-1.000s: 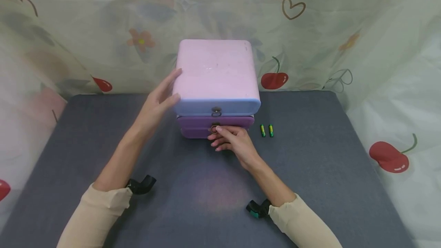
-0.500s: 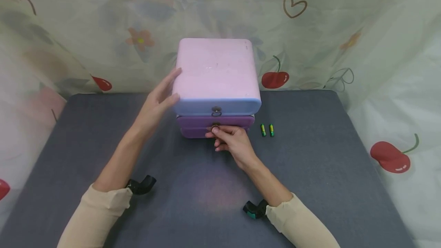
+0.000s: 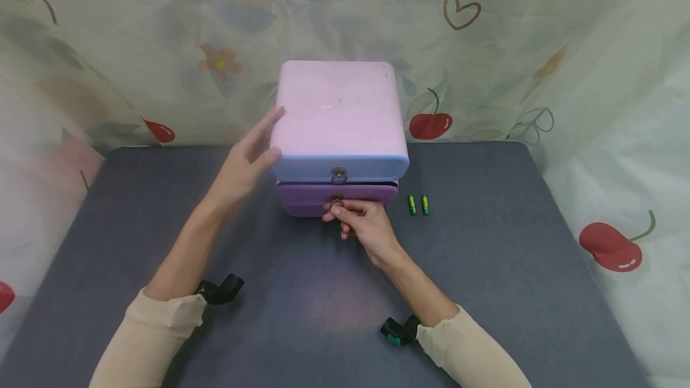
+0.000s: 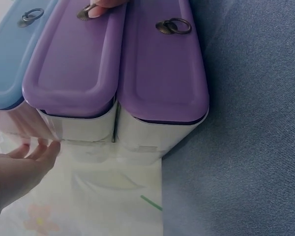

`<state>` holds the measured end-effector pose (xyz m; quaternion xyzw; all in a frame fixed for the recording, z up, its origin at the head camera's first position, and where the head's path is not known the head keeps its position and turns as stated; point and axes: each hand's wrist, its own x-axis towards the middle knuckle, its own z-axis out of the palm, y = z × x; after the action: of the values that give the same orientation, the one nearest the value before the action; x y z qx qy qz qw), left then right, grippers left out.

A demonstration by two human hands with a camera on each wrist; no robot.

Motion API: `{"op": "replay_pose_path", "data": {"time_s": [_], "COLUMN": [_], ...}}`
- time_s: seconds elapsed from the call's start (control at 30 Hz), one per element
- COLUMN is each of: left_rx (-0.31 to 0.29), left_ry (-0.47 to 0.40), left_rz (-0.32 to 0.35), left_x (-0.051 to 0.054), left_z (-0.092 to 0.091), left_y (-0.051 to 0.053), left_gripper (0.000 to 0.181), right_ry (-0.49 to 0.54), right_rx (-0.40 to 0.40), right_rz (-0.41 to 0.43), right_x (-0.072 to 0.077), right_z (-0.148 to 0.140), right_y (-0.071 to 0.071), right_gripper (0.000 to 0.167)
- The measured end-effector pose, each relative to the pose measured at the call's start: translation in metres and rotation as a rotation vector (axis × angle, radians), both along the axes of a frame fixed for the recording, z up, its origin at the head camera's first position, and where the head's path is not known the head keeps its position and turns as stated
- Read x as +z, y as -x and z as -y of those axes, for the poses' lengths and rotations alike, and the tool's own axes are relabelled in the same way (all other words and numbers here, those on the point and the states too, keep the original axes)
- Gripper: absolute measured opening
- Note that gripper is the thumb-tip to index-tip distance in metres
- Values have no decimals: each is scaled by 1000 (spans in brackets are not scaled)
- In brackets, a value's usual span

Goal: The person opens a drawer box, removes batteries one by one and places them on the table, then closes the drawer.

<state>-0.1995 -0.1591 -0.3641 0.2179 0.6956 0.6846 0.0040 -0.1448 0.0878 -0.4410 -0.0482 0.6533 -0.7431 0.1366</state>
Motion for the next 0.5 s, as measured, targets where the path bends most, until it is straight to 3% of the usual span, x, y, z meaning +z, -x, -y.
{"op": "replay_pose_path", "data": {"time_s": [0.5], "left_rx": [12], "left_ry": [-2], "left_rz": [-6], "left_x": [-2], "left_z": [0], "left_y": [3], "left_gripper": [73], "right_ry": [-25], "right_rx": [33], "right_rz": [-40], "right_x": [-1], "right_z": [-7], "right_y": [-15], "right_gripper": [23]}}
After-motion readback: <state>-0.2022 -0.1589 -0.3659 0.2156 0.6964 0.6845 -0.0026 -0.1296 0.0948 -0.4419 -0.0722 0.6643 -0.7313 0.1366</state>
